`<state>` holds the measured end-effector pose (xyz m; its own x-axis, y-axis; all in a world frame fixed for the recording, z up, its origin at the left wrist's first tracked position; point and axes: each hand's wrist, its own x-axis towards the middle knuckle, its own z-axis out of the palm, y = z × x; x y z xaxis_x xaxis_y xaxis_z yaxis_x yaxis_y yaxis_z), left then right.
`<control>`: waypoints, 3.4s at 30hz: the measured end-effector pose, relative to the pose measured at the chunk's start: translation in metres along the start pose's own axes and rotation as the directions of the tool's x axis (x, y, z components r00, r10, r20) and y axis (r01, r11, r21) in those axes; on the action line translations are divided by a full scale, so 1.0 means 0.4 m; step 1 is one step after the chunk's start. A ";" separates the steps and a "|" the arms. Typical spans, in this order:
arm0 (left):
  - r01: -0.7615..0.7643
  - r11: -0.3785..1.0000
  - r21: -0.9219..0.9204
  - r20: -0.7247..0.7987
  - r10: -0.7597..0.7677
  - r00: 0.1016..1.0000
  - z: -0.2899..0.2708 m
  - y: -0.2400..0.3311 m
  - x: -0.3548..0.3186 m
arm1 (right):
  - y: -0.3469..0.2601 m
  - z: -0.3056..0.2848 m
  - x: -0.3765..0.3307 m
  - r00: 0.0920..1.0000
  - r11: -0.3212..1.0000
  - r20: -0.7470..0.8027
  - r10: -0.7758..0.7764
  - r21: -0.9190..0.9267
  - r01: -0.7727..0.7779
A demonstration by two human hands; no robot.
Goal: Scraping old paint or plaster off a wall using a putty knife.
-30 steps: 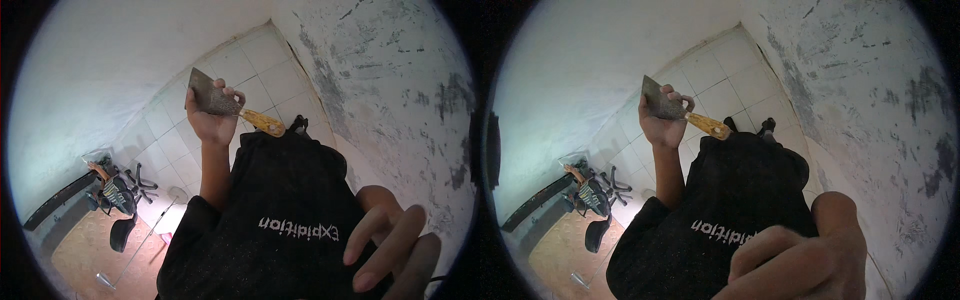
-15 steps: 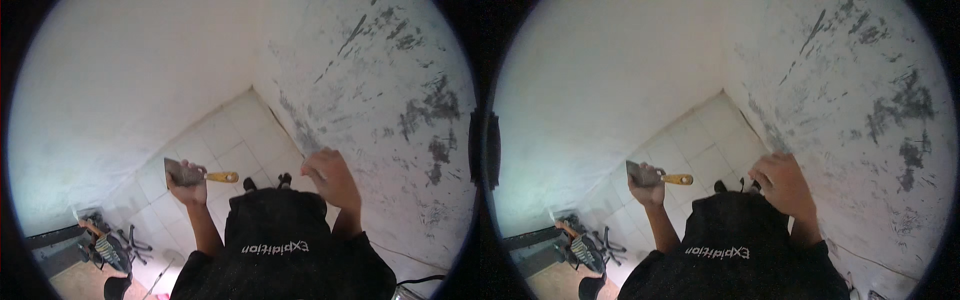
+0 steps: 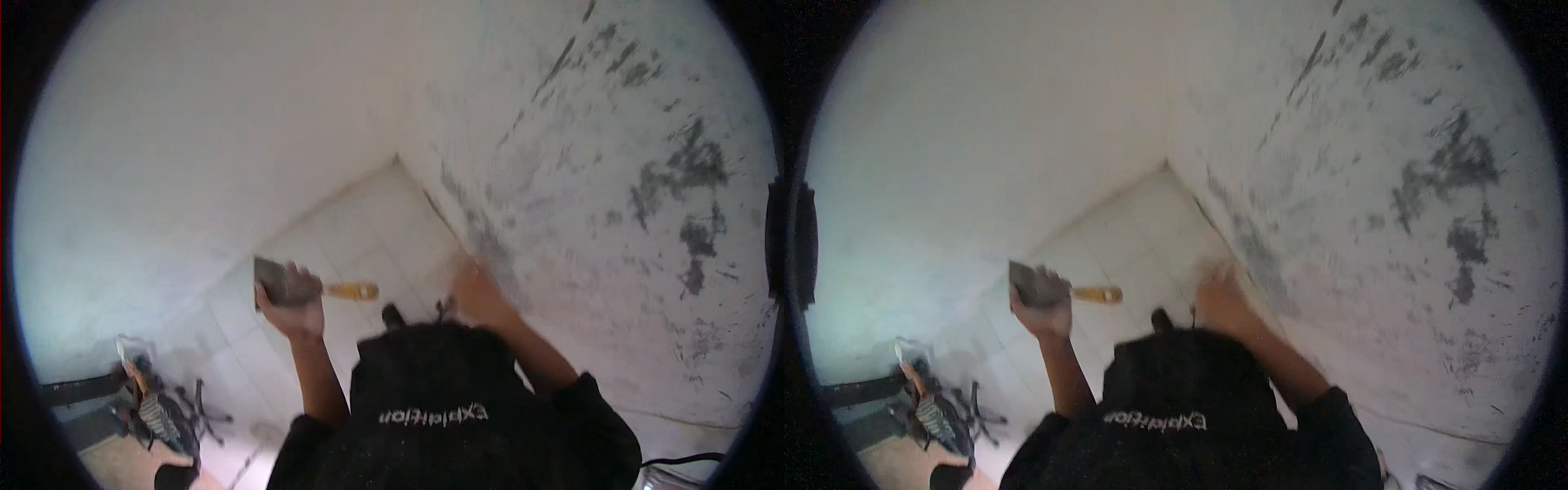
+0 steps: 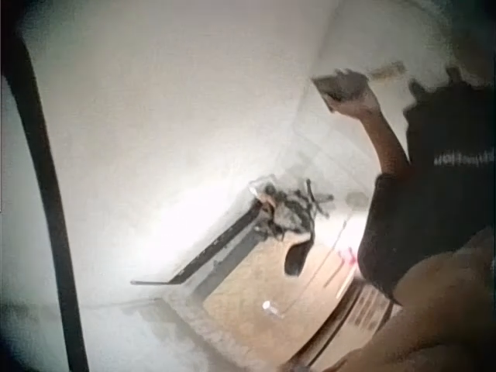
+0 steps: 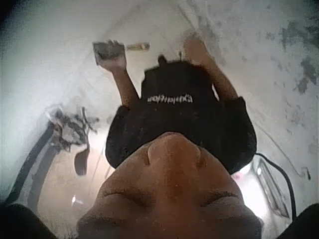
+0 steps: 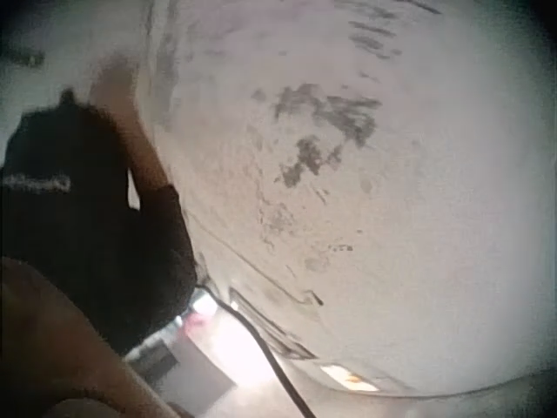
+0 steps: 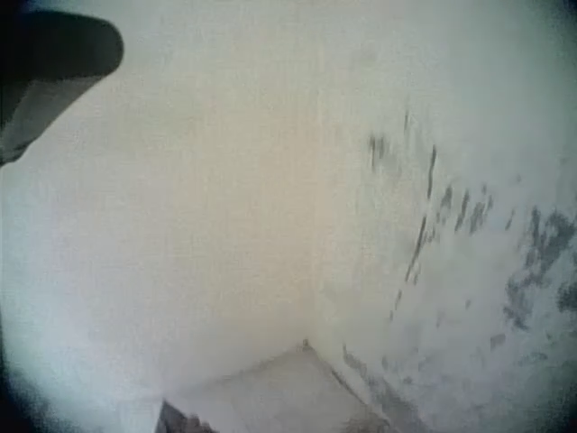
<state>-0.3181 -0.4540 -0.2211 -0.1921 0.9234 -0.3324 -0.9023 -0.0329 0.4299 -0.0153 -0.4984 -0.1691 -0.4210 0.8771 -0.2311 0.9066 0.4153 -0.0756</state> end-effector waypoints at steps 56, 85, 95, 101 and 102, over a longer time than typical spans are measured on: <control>0.446 0.827 -0.343 0.616 -0.160 0.771 0.253 -0.430 -0.037 | 0.195 -0.051 0.059 0.741 -0.054 0.308 -0.597 0.906 -0.420; 0.440 0.788 -0.431 0.796 0.103 0.596 0.273 -0.028 0.581 | 0.020 -0.237 0.611 0.905 0.413 0.280 -0.322 0.901 -0.131; 0.143 0.865 -0.481 0.585 0.195 0.787 0.266 0.055 0.555 | 0.038 -0.267 0.675 0.894 0.441 0.242 -0.378 0.896 -0.056; 0.042 0.914 -0.404 0.462 0.164 0.871 0.284 0.064 0.530 | 0.071 -0.280 0.700 0.845 0.462 0.272 -0.461 0.886 -0.033; 0.038 0.910 -0.414 0.474 0.180 0.862 0.279 0.057 0.539 | 0.077 -0.285 0.701 0.837 0.445 0.272 -0.475 0.895 -0.039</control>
<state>-0.3372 -0.2128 -0.1893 -0.1447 0.9713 0.1886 -0.9877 -0.1532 0.0312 -0.1086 -0.2122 -0.1258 -0.7747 0.4711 -0.4218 0.4462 -0.0653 -0.8926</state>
